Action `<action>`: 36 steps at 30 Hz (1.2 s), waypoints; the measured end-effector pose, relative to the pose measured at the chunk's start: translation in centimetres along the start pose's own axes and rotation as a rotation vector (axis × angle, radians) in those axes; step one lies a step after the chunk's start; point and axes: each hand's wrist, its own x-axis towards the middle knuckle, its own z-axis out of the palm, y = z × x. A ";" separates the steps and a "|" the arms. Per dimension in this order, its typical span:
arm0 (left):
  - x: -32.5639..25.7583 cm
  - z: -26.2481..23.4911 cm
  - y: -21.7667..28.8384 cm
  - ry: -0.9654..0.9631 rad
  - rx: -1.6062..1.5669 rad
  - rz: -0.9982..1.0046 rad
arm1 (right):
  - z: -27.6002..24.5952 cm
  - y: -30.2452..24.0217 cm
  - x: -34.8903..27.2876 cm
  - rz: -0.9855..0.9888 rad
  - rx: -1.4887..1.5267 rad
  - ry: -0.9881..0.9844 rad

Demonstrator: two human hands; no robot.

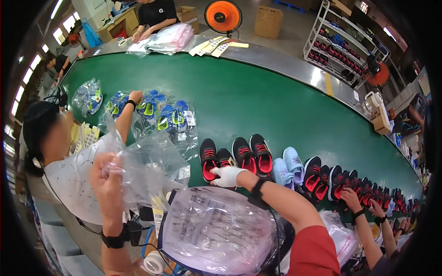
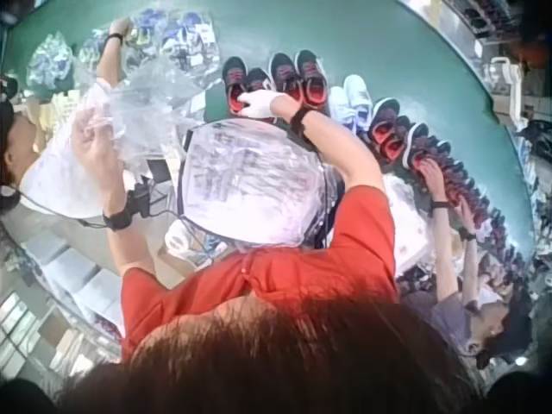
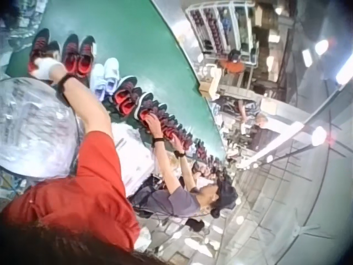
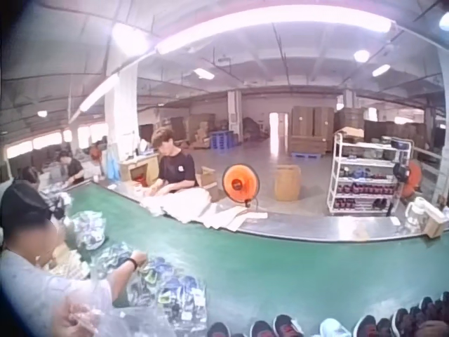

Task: The person sits at a green assembly table and repeatedly picks up pairs of sneakers from a conveyor belt. They place each pair into a clear plastic bag, seal the bag, and then place the packaged shoes into a large white tote bag on the floor. The process is repeated for multiple pairs of shoes in different colors.

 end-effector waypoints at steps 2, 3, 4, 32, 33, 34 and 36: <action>-0.9 0.0 -0.6 0.015 0.080 0.035 | 1.3 -0.8 2.2 0.083 -0.149 -0.117; -0.9 0.1 -0.6 0.006 0.078 0.010 | 1.8 -1.0 3.1 0.069 -0.199 -0.165; -1.1 0.2 -0.7 0.007 0.076 -0.021 | 1.6 -1.3 3.1 0.070 -0.250 -0.145; -4.1 16.1 5.9 -0.374 -0.162 0.011 | -4.9 -5.3 -26.1 -0.028 -0.031 0.877; -5.8 17.2 6.1 -0.369 0.001 0.296 | -5.0 -5.2 -26.5 0.015 -0.059 0.825; -8.2 18.9 6.0 -0.356 0.160 0.591 | -5.4 -5.1 -26.9 0.060 -0.087 0.783; -14.0 21.5 4.2 -0.689 0.042 0.757 | -5.4 -5.4 -26.1 0.142 -0.101 0.691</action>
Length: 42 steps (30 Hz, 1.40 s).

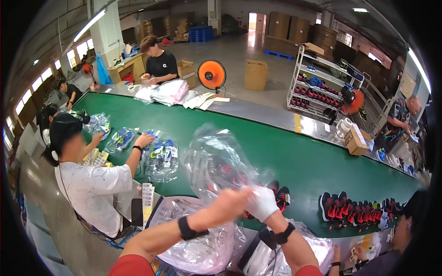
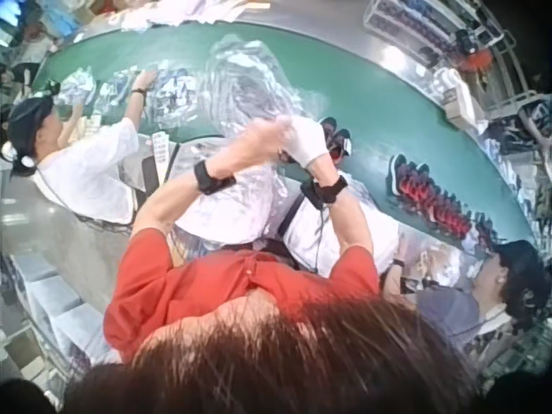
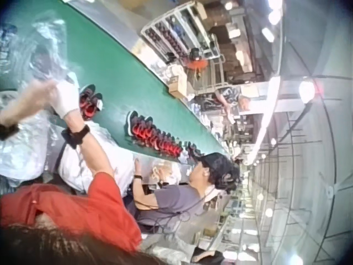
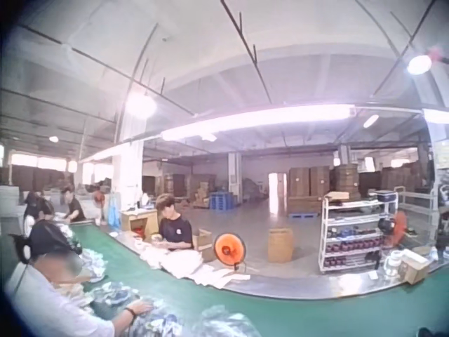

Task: The person sits at a green assembly table and repeatedly picks up pairs of sneakers from a conveyor belt. They place each pair into a clear plastic bag, seal the bag, and then place the packaged shoes into a large white tote bag on the floor. The process is repeated for multiple pairs of shoes in different colors.

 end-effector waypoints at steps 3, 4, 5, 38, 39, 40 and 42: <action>3.3 1.7 -3.0 0.096 0.144 0.049 | -1.6 -2.1 -0.8 0.012 -0.340 0.071; 5.7 0.5 -2.9 0.162 0.057 -0.185 | -0.1 -1.6 -1.9 -0.080 -0.399 0.145; 8.5 -1.0 -2.8 0.237 -0.029 -0.410 | 0.6 -1.1 -2.6 -0.183 -0.473 0.229; -2.3 -7.1 -3.1 -0.187 0.061 -0.407 | 25.8 -5.3 13.8 -0.100 1.506 0.175; -1.2 -8.4 -2.4 -0.214 0.102 -0.526 | 25.8 -5.0 15.0 -0.146 1.666 0.004; -0.6 -9.6 -3.0 -0.215 0.092 -0.588 | 24.9 -5.1 16.2 -0.164 1.432 -0.064; -2.6 -10.9 -9.9 0.218 0.147 -0.376 | 21.3 -7.1 18.3 -0.193 0.567 -0.068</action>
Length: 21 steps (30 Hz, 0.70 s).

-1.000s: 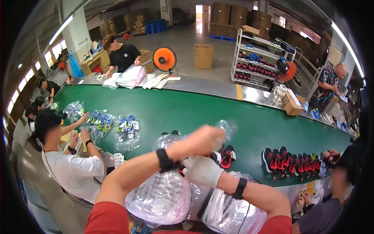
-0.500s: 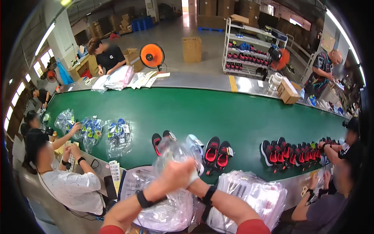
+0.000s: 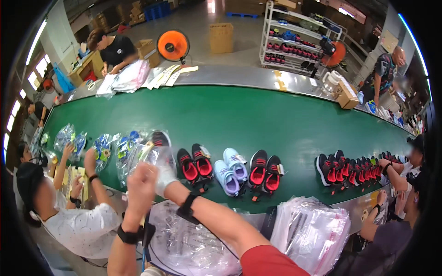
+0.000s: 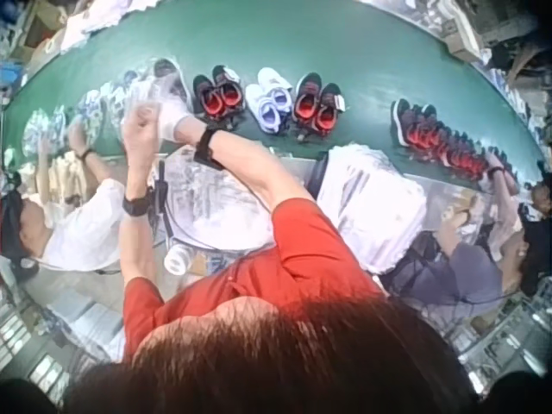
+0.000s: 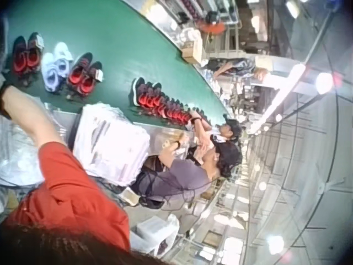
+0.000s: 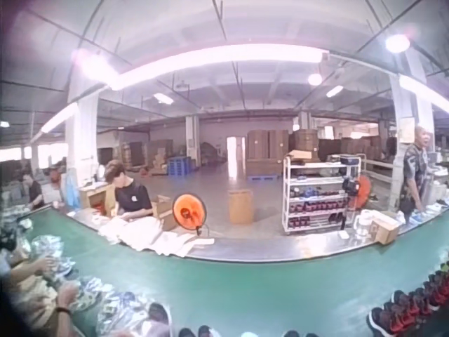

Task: The person sits at a green assembly table and repeatedly picks up pairs of sneakers from a conveyor belt. They place each pair into a clear plastic bag, seal the bag, and then place the packaged shoes into a large white tote bag on the floor. The process is repeated for multiple pairs of shoes in different colors.

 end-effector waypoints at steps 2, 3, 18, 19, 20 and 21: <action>0.0 -2.7 -2.0 0.066 -0.314 -0.337 | -2.0 -3.5 -1.0 0.071 -0.470 -0.145; -0.4 -4.1 -2.2 0.108 -0.452 -0.444 | -4.7 -3.8 -3.7 0.105 -0.328 -0.311; -2.1 -1.6 5.2 -0.068 -0.858 -0.536 | -20.9 -6.8 -21.1 0.277 0.070 0.479; -1.9 1.1 8.0 -0.233 -0.789 -0.520 | -20.0 -6.8 -21.0 0.270 0.267 0.351; -2.1 3.2 10.3 -0.342 -0.882 -0.468 | -18.7 -6.5 -20.4 0.280 0.491 0.278; -2.2 4.7 10.5 -0.402 -0.977 -0.549 | -18.6 -7.8 -20.0 0.262 0.662 0.112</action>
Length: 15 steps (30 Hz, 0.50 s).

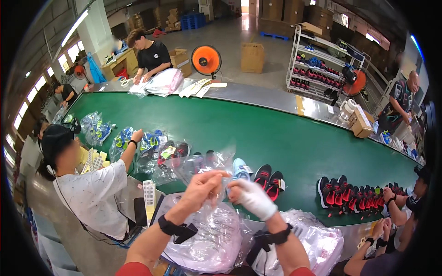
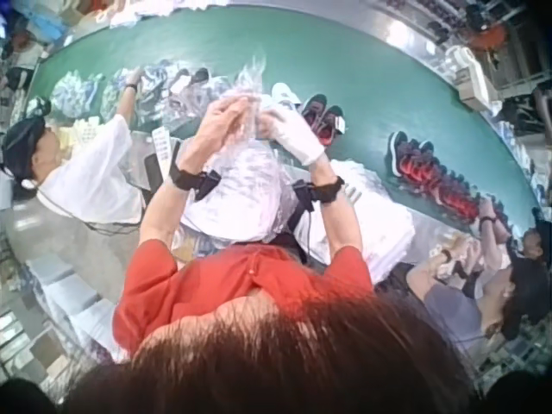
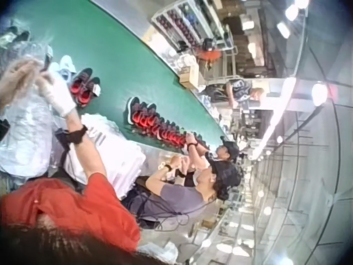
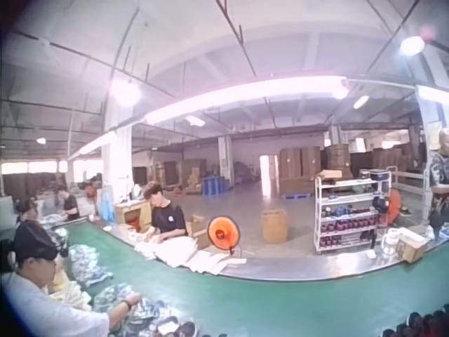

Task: The person sits at a green assembly table and repeatedly picks up pairs of sneakers from a conveyor belt. They place each pair into a clear plastic bag, seal the bag, and then place the packaged shoes into a large white tote bag on the floor. The process is repeated for multiple pairs of shoes in different colors.

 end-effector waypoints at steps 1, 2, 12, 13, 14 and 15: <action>0.1 1.1 -0.8 0.028 0.059 0.017 | 1.0 1.0 0.1 -0.074 0.073 -0.095; 0.0 2.0 -1.3 0.058 0.118 0.034 | 1.9 1.3 -0.1 -0.095 0.070 -0.054; -0.6 1.3 -2.5 0.475 0.133 0.339 | -4.5 0.3 -7.6 -0.293 -1.149 0.709; -0.3 1.4 -3.1 0.464 0.242 0.407 | -3.8 -0.8 -8.6 -0.320 -1.123 0.692; 0.2 1.4 -3.7 0.465 0.341 0.485 | -2.6 -1.8 -8.7 -0.473 -1.111 0.601; 0.4 2.4 -3.6 0.453 0.433 0.561 | -1.6 -1.5 -7.7 -0.576 -1.159 0.446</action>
